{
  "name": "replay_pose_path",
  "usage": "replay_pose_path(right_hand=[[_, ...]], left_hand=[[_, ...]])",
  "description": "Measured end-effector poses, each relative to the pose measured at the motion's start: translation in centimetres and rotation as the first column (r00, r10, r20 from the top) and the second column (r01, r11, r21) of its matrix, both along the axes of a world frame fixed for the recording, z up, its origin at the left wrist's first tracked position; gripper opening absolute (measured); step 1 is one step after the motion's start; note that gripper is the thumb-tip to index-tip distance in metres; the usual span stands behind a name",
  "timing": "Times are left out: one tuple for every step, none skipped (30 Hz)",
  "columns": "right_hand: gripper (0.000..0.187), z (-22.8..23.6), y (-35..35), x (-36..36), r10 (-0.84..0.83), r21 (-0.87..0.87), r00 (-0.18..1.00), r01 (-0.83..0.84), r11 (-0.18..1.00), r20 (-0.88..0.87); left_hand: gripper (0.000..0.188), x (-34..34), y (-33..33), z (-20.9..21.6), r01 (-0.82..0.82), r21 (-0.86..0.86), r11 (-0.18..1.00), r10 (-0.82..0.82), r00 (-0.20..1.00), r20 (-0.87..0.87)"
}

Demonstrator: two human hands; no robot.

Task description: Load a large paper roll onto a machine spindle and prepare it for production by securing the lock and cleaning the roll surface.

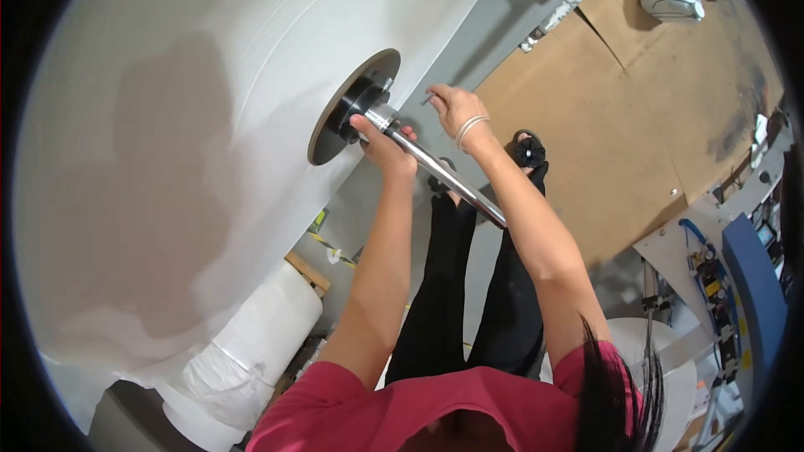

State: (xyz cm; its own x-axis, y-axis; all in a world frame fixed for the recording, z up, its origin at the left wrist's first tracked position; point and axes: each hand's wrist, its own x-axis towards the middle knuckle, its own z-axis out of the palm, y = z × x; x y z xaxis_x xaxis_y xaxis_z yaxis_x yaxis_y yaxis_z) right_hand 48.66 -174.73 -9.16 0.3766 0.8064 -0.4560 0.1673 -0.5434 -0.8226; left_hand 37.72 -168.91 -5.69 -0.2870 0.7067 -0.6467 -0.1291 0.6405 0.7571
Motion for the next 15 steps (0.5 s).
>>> replay_pose_path(right_hand=[[0.024,0.0,0.3,0.1,0.006,-0.005,1.0,-0.006,1.0,-0.005],[0.024,0.2,0.7,0.3,0.011,0.021,0.998,-0.012,1.0,0.059],[0.023,0.3,1.0,0.5,0.013,0.047,0.992,-0.019,0.999,0.123],[0.023,0.1,1.4,0.6,0.015,0.047,0.993,-0.021,0.999,0.118],[0.023,-0.2,1.8,0.7,0.004,0.085,0.997,-0.011,0.996,0.077],[0.023,-0.3,2.1,0.8,-0.006,0.123,0.999,0.002,0.992,0.035],[0.023,-0.5,2.2,1.1,-0.008,0.121,0.999,0.004,0.993,0.035],[0.024,-0.7,2.3,1.5,-0.036,0.233,0.999,0.04,0.972,-0.019],[0.024,-1.0,2.4,1.7,-0.058,0.34,0.995,0.081,0.937,-0.076],[0.024,-1.3,2.6,2.0,-0.063,0.339,0.995,0.085,0.937,-0.074],[0.024,-1.5,2.8,2.1,-0.09,0.378,0.984,0.143,0.915,-0.154],[0.024,-1.8,3.1,2.2,-0.112,0.412,0.965,0.204,0.888,-0.235],[0.024,-2.3,3.5,2.3,-0.118,0.412,0.965,0.208,0.887,-0.234],[0.025,-2.9,4.0,2.3,-0.067,0.431,0.954,0.194,0.881,-0.292],[0.025,-3.6,4.4,2.2,-0.015,0.451,0.938,0.181,0.874,-0.347]], left_hand=[[0.068,0.0,0.0,0.0,-0.03,-0.006,1.0,0.03,0.999,0.022],[0.068,0.0,-0.1,0.0,-0.034,-0.01,0.999,0.034,0.999,0.017],[0.068,0.1,-0.2,0.0,-0.038,-0.024,0.999,0.039,0.999,0.026],[0.068,0.2,-0.2,0.0,-0.04,-0.033,0.999,0.042,0.999,0.035],[0.068,0.1,-0.1,0.0,-0.041,-0.034,0.999,0.042,0.999,0.031],[0.068,0.0,-0.2,0.1,-0.054,-0.021,0.998,0.055,0.998,0.038],[0.068,-0.1,-0.2,-0.1,-0.067,-0.009,0.998,0.067,0.997,0.047],[0.068,-0.4,-0.2,-0.2,-0.042,-0.012,0.999,0.042,0.997,0.059],[0.072,-0.4,-0.2,-0.4,-0.004,-0.025,1.0,0.004,1.0,0.013],[0.077,-0.1,-0.2,-0.2,0.035,-0.039,0.999,-0.036,0.999,-0.031],[0.079,-0.2,-0.3,-0.2,0.051,-0.046,0.998,-0.051,0.999,-0.002],[0.079,-0.4,-0.2,-0.4,0.053,-0.05,0.997,-0.053,0.999,0.0],[0.08,-0.3,-0.2,-0.5,0.057,-0.055,0.997,-0.057,0.998,0.003],[0.08,0.0,-0.3,-0.1,0.078,-0.047,0.996,-0.079,0.997,-0.018],[0.08,-0.1,-0.5,-0.2,0.105,-0.037,0.994,-0.105,0.994,-0.019]])
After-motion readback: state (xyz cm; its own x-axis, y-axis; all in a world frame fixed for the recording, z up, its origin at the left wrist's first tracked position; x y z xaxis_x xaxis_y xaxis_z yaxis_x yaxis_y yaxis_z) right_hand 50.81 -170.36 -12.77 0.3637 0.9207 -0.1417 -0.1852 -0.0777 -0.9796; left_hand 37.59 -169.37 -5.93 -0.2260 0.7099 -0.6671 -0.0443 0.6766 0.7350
